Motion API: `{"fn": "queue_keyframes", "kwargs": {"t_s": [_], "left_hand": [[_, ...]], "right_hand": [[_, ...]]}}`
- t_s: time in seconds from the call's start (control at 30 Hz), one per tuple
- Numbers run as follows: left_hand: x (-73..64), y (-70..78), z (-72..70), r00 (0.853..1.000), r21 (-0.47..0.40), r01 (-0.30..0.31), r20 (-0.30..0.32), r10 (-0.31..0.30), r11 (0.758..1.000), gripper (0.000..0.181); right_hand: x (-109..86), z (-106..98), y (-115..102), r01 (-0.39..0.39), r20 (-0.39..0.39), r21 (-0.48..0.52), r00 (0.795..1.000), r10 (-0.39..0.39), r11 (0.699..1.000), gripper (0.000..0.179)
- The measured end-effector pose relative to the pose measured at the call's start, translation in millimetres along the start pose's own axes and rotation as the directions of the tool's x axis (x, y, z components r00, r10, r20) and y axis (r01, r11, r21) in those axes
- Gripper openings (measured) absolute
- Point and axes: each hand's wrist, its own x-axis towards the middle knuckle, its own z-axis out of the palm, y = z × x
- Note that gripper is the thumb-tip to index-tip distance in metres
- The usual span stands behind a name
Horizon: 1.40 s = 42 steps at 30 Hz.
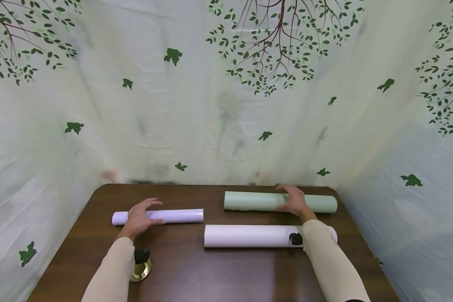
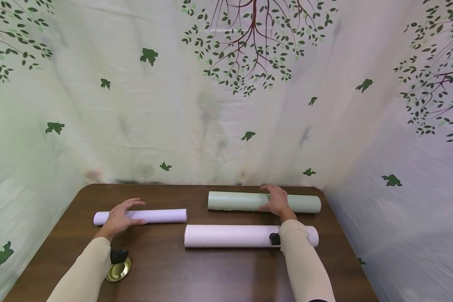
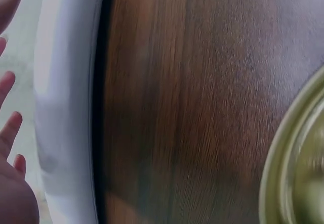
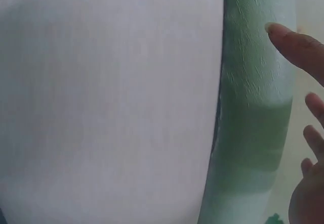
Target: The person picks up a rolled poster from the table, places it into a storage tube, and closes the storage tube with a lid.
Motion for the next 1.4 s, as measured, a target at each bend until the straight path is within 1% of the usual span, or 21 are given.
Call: {"fn": "queue_keyframes", "kwargs": {"t_s": [0.1,0.17,0.23,0.33,0.43,0.53,0.67,0.83,0.97,1.1,1.4], "left_hand": [[-1.9,-1.4,1.7,1.0,-0.012,0.019,0.025,-0.018,1.0,0.066],[-3.8,-1.5,2.9,0.998,-0.005,0.046,0.051,-0.046,0.999,0.07],[-6.2,-1.5,4.4,0.995,0.01,0.077,0.065,-0.078,0.997,0.071],[-9.3,-2.9,7.3,0.993,0.032,0.104,0.059,-0.106,0.994,0.069],[-10.0,-5.3,10.6,0.996,0.045,0.088,0.026,-0.09,0.995,0.064],[-9.8,-7.2,13.2,0.998,0.057,0.063,-0.002,-0.063,0.996,0.06],[-9.6,-10.2,15.4,0.999,0.087,0.051,-0.013,-0.05,0.995,0.056],[-7.2,-12.9,17.7,0.999,0.098,0.05,-0.016,-0.049,0.994,0.052],[-5.2,-13.9,19.7,0.998,0.091,0.064,-0.013,-0.063,0.994,0.051],[-2.5,-14.1,21.0,0.998,0.096,0.061,-0.007,-0.06,0.994,0.05],[0.5,-12.5,21.0,0.997,0.11,0.077,0.016,-0.079,0.991,0.046]], "right_hand": [[4.0,6,-4,0.009,0.006,-0.01,1.0,-0.009,1.0,0.072],[6.7,8,-6,-0.003,0.013,-0.015,1.0,0.003,1.0,0.072],[9.0,10,-7,-0.018,0.028,-0.027,0.999,0.019,0.999,0.073],[11.2,12,-7,-0.033,0.051,-0.056,0.998,0.036,0.998,0.073],[11.5,13,-7,-0.05,0.062,-0.09,0.997,0.056,0.995,0.074],[11.4,14,-6,-0.068,0.069,-0.099,0.995,0.075,0.993,0.075],[13.1,17,-3,-0.075,0.088,-0.122,0.992,0.086,0.99,0.077],[16.5,20,-1,-0.079,0.091,-0.179,0.991,0.096,0.981,0.076],[17.1,21,-3,-0.071,0.11,-0.207,0.989,0.095,0.976,0.076],[16.9,23,-2,-0.078,0.12,-0.232,0.987,0.108,0.97,0.078],[18.5,28,5,-0.103,0.124,-0.237,0.983,0.136,0.966,0.078]]}}
